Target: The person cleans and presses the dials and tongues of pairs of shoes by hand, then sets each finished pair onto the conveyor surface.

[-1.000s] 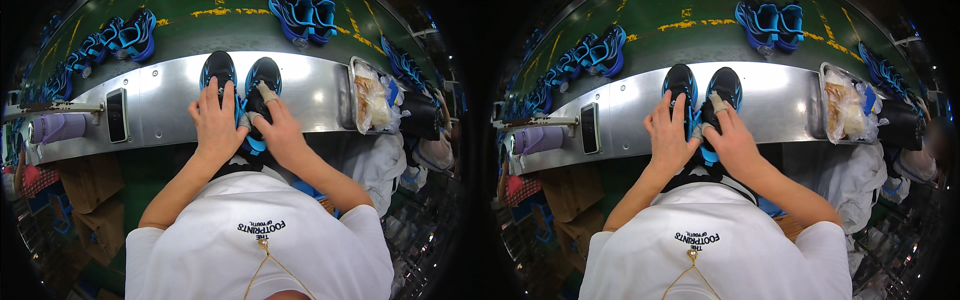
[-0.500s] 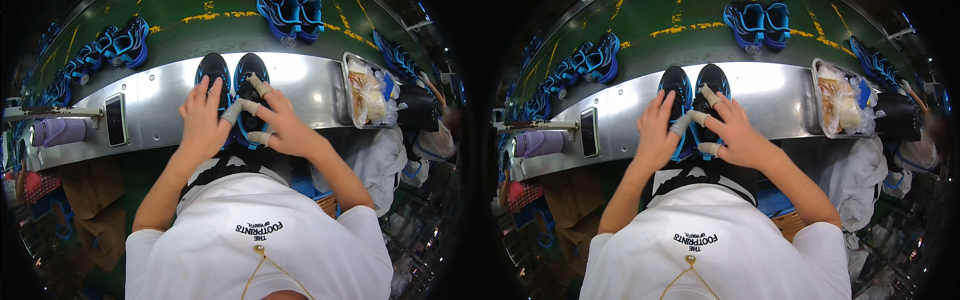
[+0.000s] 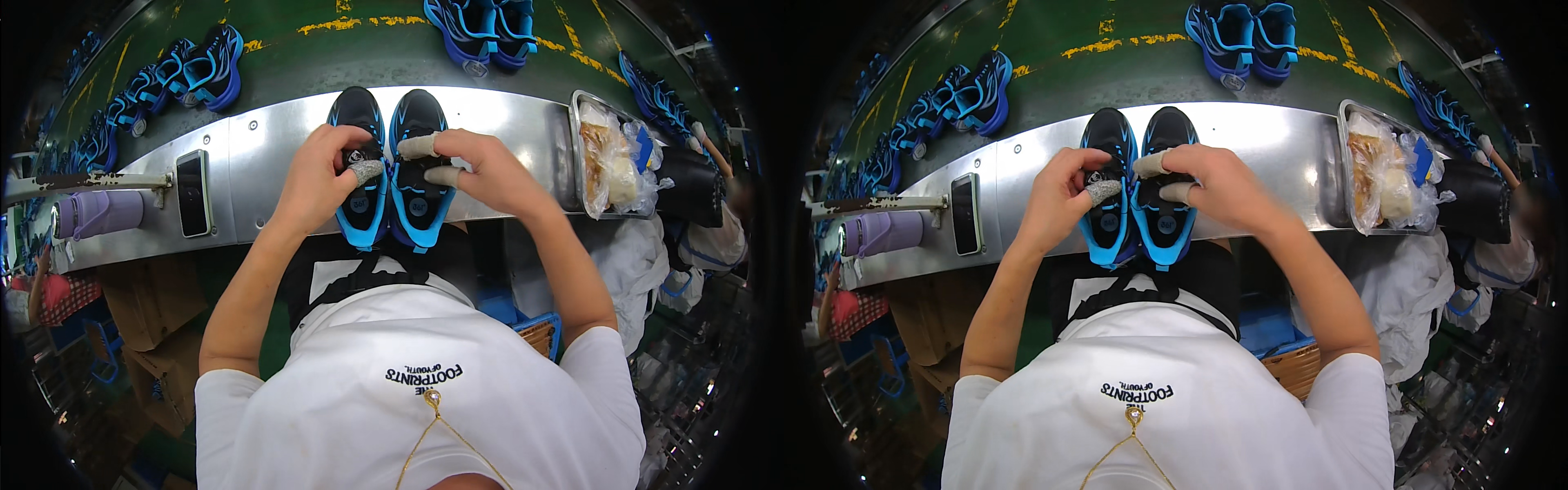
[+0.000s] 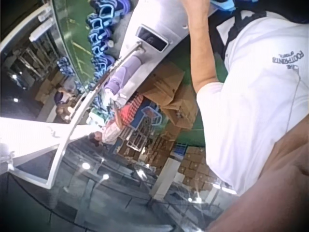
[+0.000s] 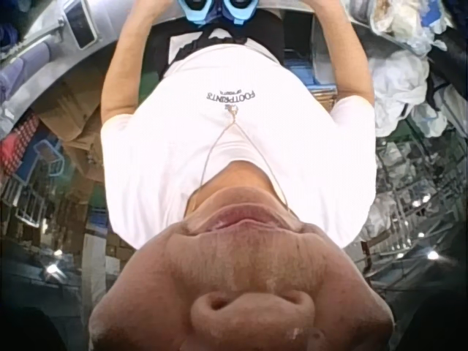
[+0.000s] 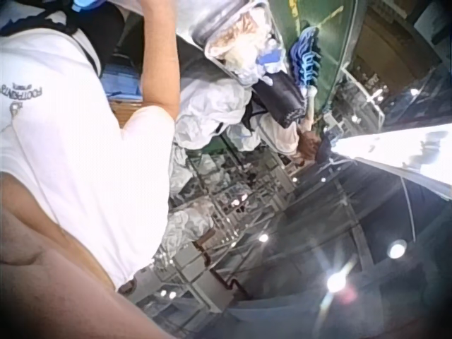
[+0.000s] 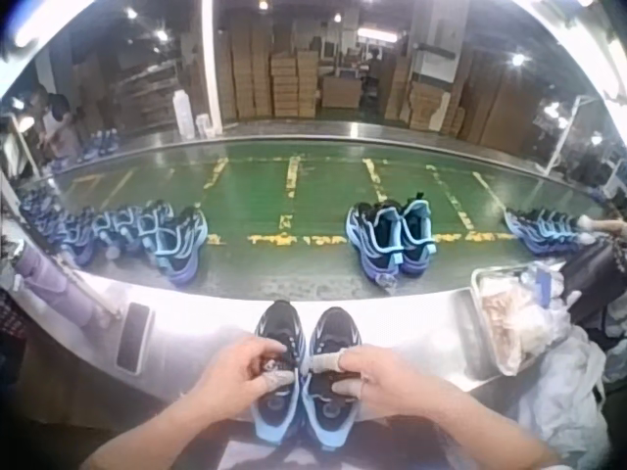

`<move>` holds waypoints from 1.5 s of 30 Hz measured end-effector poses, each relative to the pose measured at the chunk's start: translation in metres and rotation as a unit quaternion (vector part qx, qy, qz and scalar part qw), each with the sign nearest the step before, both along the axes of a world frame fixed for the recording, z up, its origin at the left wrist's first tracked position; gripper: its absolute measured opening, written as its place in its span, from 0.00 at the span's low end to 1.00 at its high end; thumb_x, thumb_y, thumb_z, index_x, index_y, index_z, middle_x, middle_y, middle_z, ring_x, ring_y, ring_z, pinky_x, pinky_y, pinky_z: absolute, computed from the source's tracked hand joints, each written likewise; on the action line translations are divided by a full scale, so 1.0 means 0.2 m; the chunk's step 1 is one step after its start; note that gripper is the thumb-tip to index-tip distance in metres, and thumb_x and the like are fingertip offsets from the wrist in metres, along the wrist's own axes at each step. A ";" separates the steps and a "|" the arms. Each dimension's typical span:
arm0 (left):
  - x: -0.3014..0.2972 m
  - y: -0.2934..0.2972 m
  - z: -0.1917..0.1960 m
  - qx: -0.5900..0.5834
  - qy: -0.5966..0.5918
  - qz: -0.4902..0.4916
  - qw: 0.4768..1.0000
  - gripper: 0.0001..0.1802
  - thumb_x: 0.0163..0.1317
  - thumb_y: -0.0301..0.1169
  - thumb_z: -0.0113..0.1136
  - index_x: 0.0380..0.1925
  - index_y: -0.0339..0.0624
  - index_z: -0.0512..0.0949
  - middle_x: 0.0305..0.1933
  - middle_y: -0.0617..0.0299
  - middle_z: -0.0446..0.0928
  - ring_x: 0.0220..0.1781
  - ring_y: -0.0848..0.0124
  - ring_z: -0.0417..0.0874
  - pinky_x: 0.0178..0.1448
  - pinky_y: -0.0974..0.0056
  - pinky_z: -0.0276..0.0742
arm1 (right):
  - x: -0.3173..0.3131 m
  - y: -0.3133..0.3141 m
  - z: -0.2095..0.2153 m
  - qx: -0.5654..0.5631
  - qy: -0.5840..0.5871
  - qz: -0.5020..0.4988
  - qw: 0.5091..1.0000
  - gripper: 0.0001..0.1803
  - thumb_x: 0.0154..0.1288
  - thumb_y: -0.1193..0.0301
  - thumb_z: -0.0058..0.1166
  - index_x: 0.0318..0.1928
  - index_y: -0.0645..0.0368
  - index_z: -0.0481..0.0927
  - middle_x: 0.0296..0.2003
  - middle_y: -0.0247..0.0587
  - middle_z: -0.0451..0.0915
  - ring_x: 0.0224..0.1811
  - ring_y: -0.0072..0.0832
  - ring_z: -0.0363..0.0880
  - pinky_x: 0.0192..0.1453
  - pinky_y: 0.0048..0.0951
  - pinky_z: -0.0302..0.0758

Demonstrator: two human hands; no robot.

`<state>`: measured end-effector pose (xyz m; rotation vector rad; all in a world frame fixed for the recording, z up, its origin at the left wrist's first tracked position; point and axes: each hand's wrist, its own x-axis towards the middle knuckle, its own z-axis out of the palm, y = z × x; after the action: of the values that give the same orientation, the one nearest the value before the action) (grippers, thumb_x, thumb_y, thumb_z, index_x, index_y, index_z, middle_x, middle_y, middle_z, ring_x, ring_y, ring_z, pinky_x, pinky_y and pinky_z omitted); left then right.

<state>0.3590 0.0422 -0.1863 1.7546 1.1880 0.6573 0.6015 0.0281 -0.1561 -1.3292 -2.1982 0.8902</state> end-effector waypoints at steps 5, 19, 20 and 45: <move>0.01 -0.02 0.05 0.024 0.034 0.009 0.999 0.20 0.53 0.18 0.63 0.48 0.40 0.79 0.36 0.67 0.71 0.32 0.79 0.68 0.39 0.73 0.68 | -0.02 -0.02 0.00 0.039 -0.033 -0.016 0.999 0.19 0.55 0.76 0.64 0.49 0.55 0.82 0.42 0.39 0.83 0.40 0.34 0.78 0.46 0.32 0.75; -0.04 0.03 -0.05 -0.080 -0.068 -0.025 0.994 0.25 0.57 0.18 0.62 0.57 0.41 0.74 0.50 0.63 0.77 0.47 0.78 0.73 0.49 0.73 0.70 | 0.03 0.01 0.04 -0.101 0.061 -0.003 0.993 0.20 0.55 0.70 0.65 0.51 0.52 0.83 0.35 0.37 0.80 0.38 0.33 0.75 0.44 0.31 0.73; -0.03 0.03 -0.05 -0.057 -0.010 0.004 0.998 0.26 0.56 0.18 0.62 0.57 0.42 0.74 0.50 0.63 0.76 0.47 0.78 0.73 0.50 0.73 0.70 | 0.04 0.00 0.01 -0.072 0.052 0.017 0.996 0.21 0.55 0.70 0.65 0.52 0.52 0.82 0.35 0.37 0.80 0.38 0.31 0.75 0.44 0.31 0.73; 0.17 -0.29 0.17 -0.173 -0.055 -0.035 0.983 0.10 0.67 0.27 0.55 0.46 0.39 0.80 0.37 0.62 0.80 0.33 0.74 0.80 0.36 0.72 0.74 | 0.05 -0.03 0.01 -0.132 0.098 -0.039 0.986 0.25 0.56 0.73 0.63 0.57 0.51 0.80 0.37 0.33 0.80 0.37 0.22 0.70 0.43 0.24 0.70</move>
<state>0.3939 -0.0152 -0.1516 1.4424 1.0854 0.4673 0.6113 0.0216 -0.1545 -1.3681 -1.9152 1.2587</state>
